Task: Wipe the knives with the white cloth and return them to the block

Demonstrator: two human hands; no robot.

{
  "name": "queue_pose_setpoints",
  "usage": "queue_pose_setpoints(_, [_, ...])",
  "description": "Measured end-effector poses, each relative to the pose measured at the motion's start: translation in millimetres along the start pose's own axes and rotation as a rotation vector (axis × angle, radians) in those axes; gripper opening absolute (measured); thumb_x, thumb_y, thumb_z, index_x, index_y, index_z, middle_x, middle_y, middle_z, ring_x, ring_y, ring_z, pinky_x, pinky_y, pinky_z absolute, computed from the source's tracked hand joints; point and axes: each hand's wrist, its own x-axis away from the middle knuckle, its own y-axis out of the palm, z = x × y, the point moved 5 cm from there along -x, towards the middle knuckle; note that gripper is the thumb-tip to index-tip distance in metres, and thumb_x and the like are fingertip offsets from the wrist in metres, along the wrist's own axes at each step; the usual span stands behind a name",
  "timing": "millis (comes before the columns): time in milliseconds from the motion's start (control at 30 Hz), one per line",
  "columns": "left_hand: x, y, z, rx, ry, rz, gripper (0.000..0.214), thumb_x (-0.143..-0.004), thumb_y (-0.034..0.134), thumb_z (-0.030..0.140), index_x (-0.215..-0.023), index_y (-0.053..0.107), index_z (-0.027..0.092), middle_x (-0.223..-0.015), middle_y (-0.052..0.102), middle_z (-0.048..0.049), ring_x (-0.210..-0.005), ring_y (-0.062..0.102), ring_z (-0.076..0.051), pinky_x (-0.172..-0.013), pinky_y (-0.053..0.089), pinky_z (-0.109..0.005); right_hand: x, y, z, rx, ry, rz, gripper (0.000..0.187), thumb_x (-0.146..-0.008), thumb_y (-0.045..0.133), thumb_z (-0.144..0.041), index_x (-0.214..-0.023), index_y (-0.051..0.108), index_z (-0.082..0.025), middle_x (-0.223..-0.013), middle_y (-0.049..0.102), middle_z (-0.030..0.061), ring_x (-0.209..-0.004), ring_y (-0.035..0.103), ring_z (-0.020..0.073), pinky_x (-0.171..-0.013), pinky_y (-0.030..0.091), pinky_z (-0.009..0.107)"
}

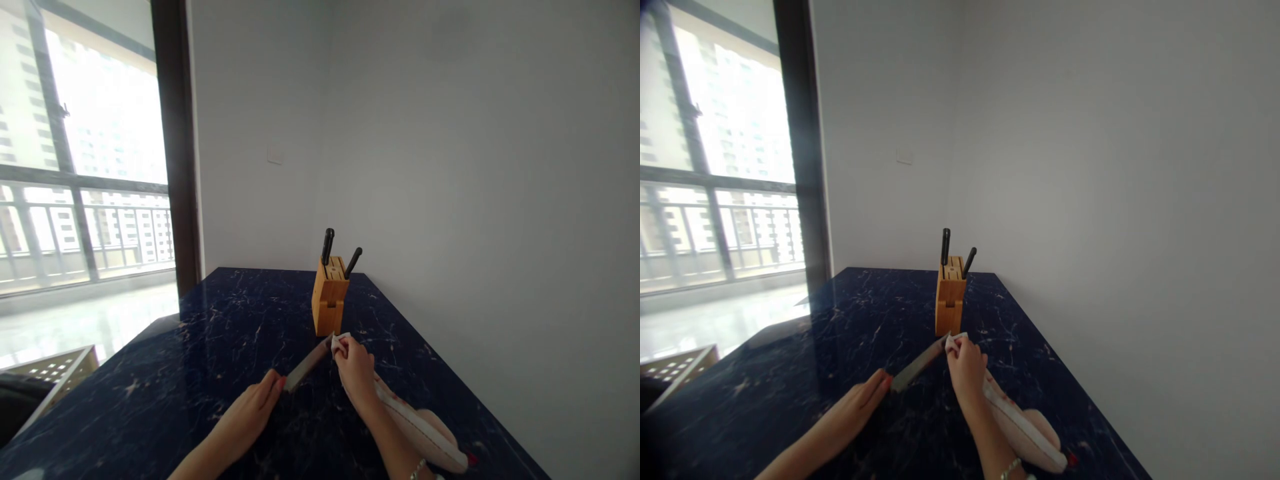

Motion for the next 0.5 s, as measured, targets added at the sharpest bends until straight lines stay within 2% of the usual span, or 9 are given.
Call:
queue_pose_setpoints(133, [-3.6,-14.3,-6.9,0.004,-0.056,0.134,0.040,-0.090,0.016,0.043,-0.078,0.049,0.023,-0.072,0.060,0.0005,-0.071,0.058,-0.015,-0.067,0.037,-0.024,0.5,3.1,-0.7,-0.036,-0.033,0.050,0.016,-0.077,0.045,-0.024,-0.086,0.058,-0.022,-0.082,0.064,0.0018,-0.084,0.055,0.0197,-0.072,0.027,0.029])
queue_pose_setpoints(267, [-3.8,-25.1,-12.4,-0.063,-0.130,0.244,0.032,-0.089,0.023,0.042,-0.076,0.046,0.024,-0.070,0.059,0.0014,-0.072,0.058,-0.017,-0.066,0.036,-0.025,6.0,3.7,-13.0,-0.075,-0.115,0.098,0.018,-0.074,0.046,-0.020,-0.087,0.058,-0.022,-0.086,0.064,0.0019,-0.085,0.055,0.0188,-0.076,0.026,0.029])
queue_pose_setpoints(367, [-3.6,-23.9,-11.6,-0.046,-0.115,0.281,0.022,-0.087,0.028,0.042,-0.083,0.041,0.025,-0.072,0.059,0.0023,-0.069,0.058,-0.016,-0.063,0.036,-0.024,7.4,3.2,-14.9,-0.133,-0.112,0.097,0.018,-0.074,0.046,-0.022,-0.088,0.058,-0.022,-0.086,0.064,0.0014,-0.084,0.055,0.0187,-0.076,0.028,0.030])
queue_pose_setpoints(500, [-5.7,-14.6,-18.9,0.037,-0.141,0.270,0.020,-0.086,0.031,0.044,-0.087,0.036,0.025,-0.067,0.055,0.0042,-0.059,0.056,-0.014,-0.057,0.036,-0.022,4.7,4.3,-6.0,-0.237,-0.016,0.086,0.017,-0.074,0.046,-0.027,-0.085,0.058,-0.023,-0.081,0.064,0.0001,-0.081,0.057,0.0186,-0.074,0.031,0.029])
